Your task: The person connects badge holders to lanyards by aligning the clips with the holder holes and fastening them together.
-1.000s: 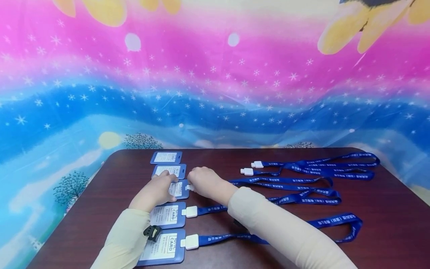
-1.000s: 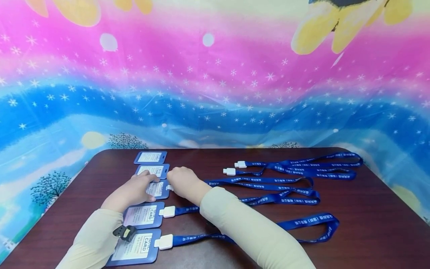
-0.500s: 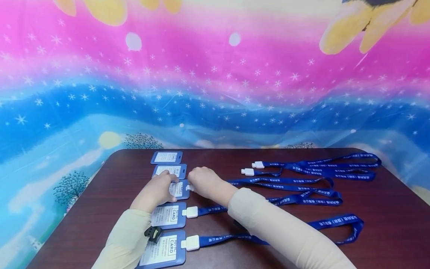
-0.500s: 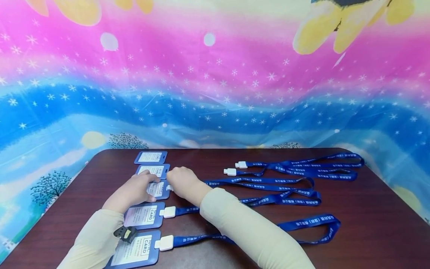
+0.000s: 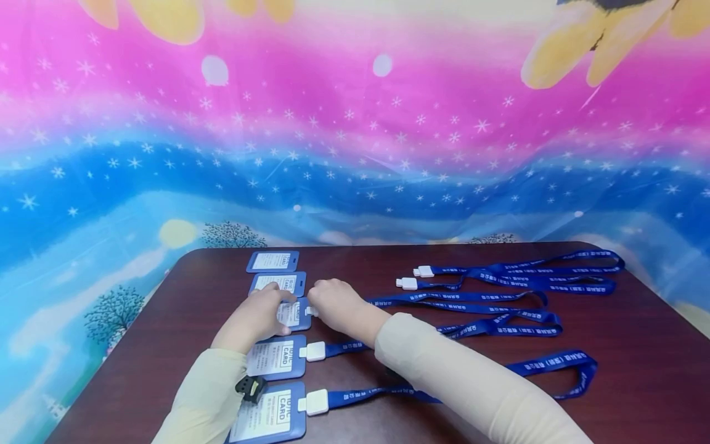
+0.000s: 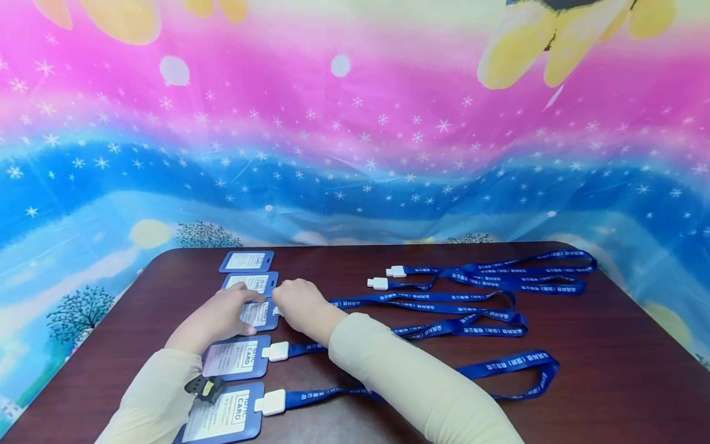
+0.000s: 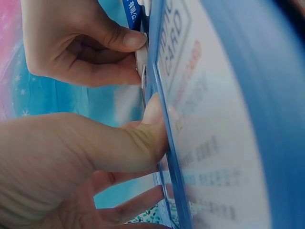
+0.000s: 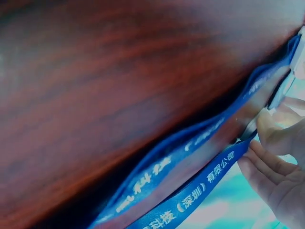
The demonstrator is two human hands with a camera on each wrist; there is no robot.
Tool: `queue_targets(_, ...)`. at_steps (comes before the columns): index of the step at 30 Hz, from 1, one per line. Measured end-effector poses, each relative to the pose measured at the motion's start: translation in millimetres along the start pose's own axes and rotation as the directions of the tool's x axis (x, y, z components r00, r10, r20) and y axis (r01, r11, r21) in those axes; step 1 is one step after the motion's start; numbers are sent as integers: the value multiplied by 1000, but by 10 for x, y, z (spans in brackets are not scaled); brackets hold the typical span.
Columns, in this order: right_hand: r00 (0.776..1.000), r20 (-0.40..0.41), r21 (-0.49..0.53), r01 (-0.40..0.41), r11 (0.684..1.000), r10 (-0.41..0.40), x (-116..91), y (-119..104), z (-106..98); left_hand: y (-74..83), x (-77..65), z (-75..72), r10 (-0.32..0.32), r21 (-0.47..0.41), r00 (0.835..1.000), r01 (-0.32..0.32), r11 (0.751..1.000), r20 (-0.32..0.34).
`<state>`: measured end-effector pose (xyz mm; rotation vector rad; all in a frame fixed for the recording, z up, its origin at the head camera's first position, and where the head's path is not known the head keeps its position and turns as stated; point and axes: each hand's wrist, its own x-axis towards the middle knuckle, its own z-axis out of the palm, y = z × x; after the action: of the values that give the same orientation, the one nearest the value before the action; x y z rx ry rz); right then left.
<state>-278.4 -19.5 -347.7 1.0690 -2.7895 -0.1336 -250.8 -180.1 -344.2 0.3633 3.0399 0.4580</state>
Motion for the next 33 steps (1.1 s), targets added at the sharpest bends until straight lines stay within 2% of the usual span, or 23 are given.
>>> queue_targets(8,1000,-3,-19,-14,1000,14,-4,-44,-22,1,4,-7,5,-4,1000,-5,1000,11)
queue_targets(16,999,44,-80,-8,997,11,-22,-83,-39,-32,-9,-40,-8,-16,998,9,1000,59)
queue_targets(23,995,99,-19,-19,1000,21,-100,-78,-84,-80,-19,-65,-22,-47,995,27,999,97)
queue_targets(27,995,96,34,-31,999,27,-157,13,-121,-72,-26,-100,-10,-80,995,18,997,101)
queue_targets(33,999,14,91,-51,995,50,-255,329,-115,-78,-6,-111,-13,-87,996,21,996,88)
